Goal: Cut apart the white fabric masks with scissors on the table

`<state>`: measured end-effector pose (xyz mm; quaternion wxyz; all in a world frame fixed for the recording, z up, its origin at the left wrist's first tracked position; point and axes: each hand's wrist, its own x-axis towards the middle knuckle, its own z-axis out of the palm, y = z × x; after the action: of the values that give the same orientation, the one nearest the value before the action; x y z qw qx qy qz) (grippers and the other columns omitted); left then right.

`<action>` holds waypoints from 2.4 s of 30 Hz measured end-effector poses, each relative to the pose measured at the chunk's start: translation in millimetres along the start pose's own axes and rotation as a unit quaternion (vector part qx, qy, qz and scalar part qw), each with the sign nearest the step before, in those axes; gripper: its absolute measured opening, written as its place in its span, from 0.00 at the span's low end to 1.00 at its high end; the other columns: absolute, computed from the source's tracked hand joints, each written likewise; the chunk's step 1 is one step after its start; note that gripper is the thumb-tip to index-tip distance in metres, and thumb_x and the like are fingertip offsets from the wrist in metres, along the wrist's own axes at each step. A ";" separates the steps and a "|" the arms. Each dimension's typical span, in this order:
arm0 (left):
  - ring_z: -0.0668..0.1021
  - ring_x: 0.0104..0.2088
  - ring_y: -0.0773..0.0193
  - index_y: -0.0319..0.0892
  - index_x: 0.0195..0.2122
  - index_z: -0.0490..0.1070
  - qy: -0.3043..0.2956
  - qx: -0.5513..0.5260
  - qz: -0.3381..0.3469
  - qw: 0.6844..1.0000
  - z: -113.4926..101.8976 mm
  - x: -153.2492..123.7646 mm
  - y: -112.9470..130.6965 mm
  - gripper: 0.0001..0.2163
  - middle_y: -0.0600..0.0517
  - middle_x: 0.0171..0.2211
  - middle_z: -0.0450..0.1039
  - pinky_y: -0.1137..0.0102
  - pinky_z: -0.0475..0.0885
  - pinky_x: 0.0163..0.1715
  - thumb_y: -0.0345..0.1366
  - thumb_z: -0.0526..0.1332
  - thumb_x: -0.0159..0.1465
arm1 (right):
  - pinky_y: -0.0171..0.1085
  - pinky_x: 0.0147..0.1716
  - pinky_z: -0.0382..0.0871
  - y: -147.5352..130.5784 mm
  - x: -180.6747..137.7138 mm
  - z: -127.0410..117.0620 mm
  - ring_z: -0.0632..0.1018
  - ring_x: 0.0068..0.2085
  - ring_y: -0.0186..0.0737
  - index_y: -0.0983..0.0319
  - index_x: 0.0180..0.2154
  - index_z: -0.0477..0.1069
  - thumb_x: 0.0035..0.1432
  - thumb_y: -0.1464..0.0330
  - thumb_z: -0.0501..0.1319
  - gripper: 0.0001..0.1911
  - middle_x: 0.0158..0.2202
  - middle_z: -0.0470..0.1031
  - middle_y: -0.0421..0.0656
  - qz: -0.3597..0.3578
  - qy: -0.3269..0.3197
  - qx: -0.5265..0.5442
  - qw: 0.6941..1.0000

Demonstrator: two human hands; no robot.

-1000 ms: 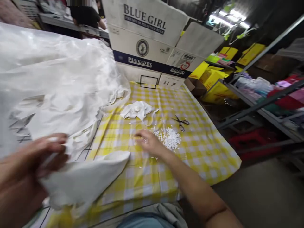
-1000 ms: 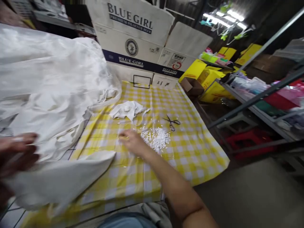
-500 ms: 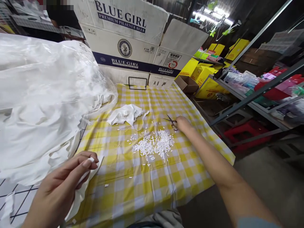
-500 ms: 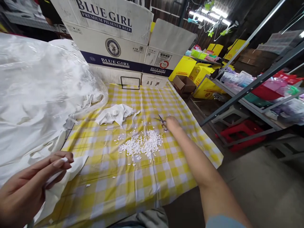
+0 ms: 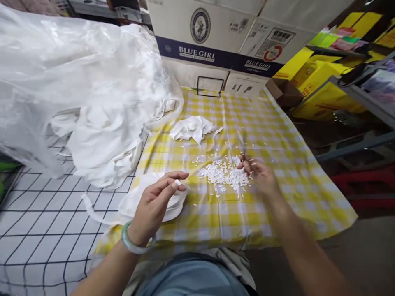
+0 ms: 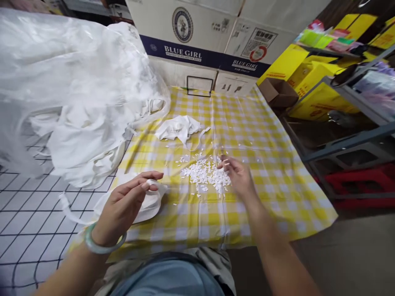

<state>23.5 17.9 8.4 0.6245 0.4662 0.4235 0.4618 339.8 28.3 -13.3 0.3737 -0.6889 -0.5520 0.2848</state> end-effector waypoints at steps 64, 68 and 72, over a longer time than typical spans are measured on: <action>0.66 0.52 0.53 0.44 0.28 0.72 -0.047 0.029 0.042 0.998 21.7 -9.4 -29.2 0.11 0.46 0.37 0.67 0.64 0.65 0.50 0.35 0.58 0.67 | 0.41 0.36 0.55 -65.4 -74.3 79.5 0.64 0.25 0.33 0.60 0.18 0.60 0.50 0.54 0.69 0.24 0.16 0.67 0.35 -0.210 -0.142 -0.098 0.962; 0.66 0.52 0.55 0.44 0.28 0.72 -0.077 0.039 0.040 0.995 31.7 -2.8 -26.6 0.11 0.47 0.40 0.67 0.65 0.64 0.51 0.34 0.57 0.68 | 0.40 0.35 0.55 -57.4 -76.7 72.3 0.65 0.25 0.34 0.60 0.18 0.60 0.52 0.54 0.69 0.25 0.16 0.68 0.35 -0.212 -0.108 -0.121 0.964; 0.67 0.51 0.54 0.42 0.28 0.72 -0.112 0.076 0.037 0.990 44.1 7.6 -25.6 0.12 0.45 0.43 0.66 0.64 0.65 0.50 0.37 0.57 0.68 | 0.39 0.34 0.55 -45.9 -81.9 61.4 0.65 0.25 0.34 0.60 0.17 0.61 0.53 0.55 0.69 0.25 0.16 0.67 0.37 -0.191 -0.057 -0.167 0.966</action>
<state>72.1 13.3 -8.1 0.6135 0.5762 0.3672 0.3959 246.5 -34.0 -11.2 0.2683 -0.6058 -0.7337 0.1509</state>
